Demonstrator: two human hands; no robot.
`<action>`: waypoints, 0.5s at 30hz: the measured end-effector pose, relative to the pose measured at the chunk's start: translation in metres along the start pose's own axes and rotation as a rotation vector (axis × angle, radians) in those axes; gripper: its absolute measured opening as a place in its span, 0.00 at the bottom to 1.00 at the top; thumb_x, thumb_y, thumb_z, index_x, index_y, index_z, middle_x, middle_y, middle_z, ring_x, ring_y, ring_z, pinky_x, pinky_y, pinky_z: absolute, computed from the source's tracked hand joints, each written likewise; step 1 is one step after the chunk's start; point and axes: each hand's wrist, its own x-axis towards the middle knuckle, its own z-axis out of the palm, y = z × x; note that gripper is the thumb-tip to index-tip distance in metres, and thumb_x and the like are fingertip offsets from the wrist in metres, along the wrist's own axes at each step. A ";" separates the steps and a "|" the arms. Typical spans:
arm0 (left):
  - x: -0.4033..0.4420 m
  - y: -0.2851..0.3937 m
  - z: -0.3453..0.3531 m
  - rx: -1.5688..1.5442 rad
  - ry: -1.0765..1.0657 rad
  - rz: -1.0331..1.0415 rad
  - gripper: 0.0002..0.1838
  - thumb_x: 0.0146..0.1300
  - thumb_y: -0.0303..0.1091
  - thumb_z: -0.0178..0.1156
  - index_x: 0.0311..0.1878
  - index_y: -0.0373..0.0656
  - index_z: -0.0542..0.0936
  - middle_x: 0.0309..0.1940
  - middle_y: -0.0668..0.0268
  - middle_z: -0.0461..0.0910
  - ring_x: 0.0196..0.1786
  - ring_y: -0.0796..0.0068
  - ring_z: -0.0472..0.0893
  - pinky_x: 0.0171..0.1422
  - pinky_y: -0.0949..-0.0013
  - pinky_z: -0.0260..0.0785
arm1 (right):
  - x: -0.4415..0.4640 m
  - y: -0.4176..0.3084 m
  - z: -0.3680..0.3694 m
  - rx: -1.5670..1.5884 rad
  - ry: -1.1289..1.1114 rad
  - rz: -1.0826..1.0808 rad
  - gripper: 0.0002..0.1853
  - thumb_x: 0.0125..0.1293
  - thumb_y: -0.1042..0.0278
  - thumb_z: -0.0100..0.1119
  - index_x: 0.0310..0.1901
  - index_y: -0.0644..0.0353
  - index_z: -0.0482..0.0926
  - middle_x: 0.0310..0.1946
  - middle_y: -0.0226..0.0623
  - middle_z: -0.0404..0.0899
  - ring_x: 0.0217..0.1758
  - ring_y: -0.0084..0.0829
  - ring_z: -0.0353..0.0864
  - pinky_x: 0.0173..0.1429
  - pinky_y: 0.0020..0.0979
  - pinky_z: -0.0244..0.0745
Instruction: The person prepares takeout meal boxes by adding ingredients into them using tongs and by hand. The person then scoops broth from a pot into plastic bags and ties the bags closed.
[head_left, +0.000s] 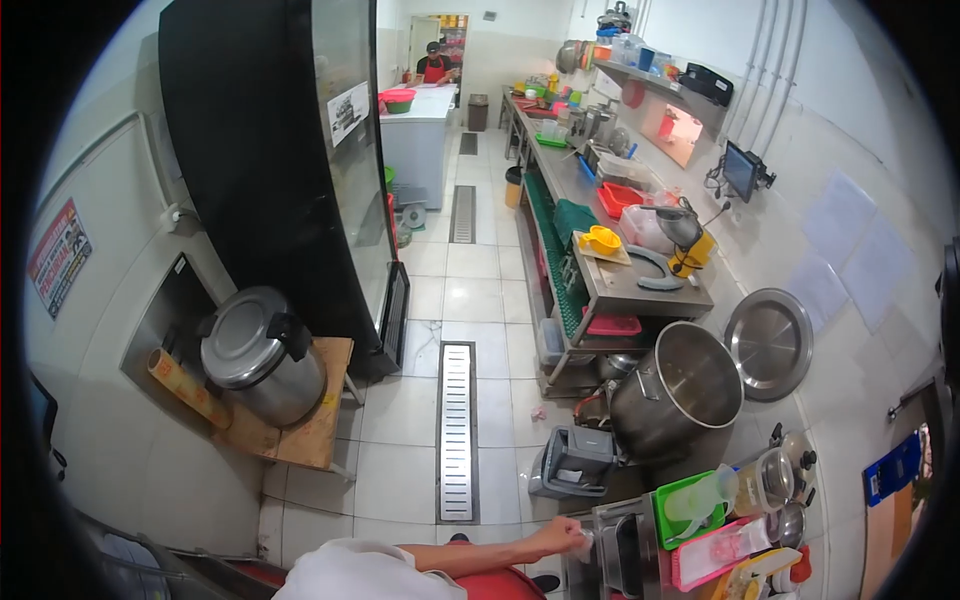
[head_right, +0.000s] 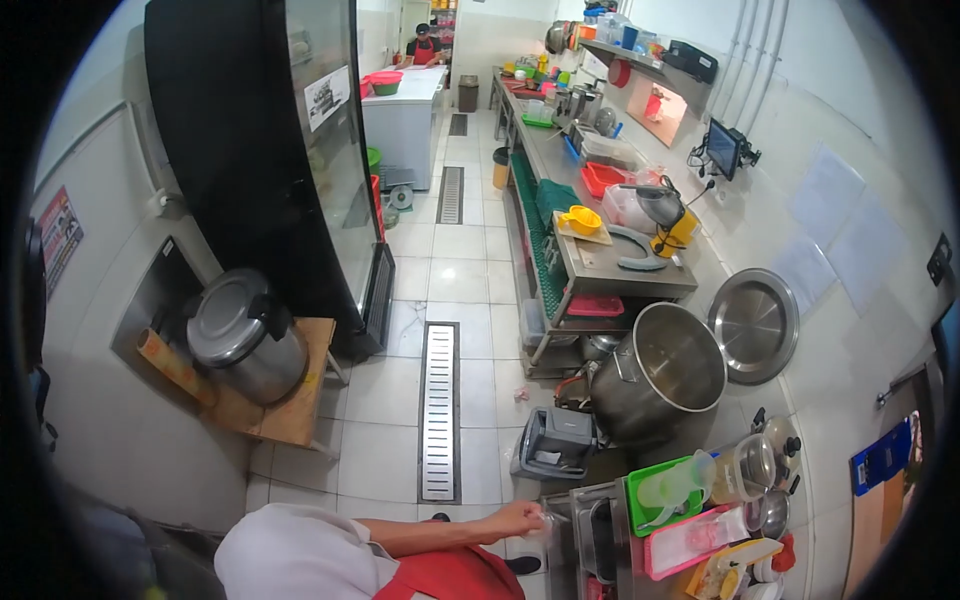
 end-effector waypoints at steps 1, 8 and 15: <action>-0.007 -0.002 -0.010 0.014 0.087 0.064 0.18 0.59 0.34 0.66 0.22 0.49 0.65 0.19 0.77 0.64 0.25 0.85 0.64 0.27 0.72 0.55 | -0.010 -0.003 0.022 0.069 -0.122 0.000 0.16 0.62 0.78 0.56 0.52 0.63 0.77 0.43 0.38 0.73 0.41 0.28 0.75 0.45 0.31 0.75; -0.052 0.008 -0.102 0.270 0.404 0.275 0.21 0.56 0.36 0.71 0.23 0.42 0.66 0.18 0.71 0.66 0.25 0.80 0.65 0.29 0.68 0.60 | -0.124 -0.114 0.188 0.376 -1.158 0.206 0.06 0.72 0.72 0.60 0.46 0.63 0.80 0.36 0.30 0.82 0.37 0.19 0.81 0.38 0.22 0.77; -0.060 0.027 -0.179 0.243 0.563 0.256 0.19 0.56 0.34 0.70 0.24 0.42 0.66 0.18 0.72 0.65 0.25 0.82 0.63 0.28 0.69 0.57 | -0.141 -0.136 0.285 0.421 -1.487 0.223 0.08 0.70 0.77 0.61 0.49 0.63 0.78 0.36 0.30 0.82 0.36 0.18 0.80 0.40 0.22 0.77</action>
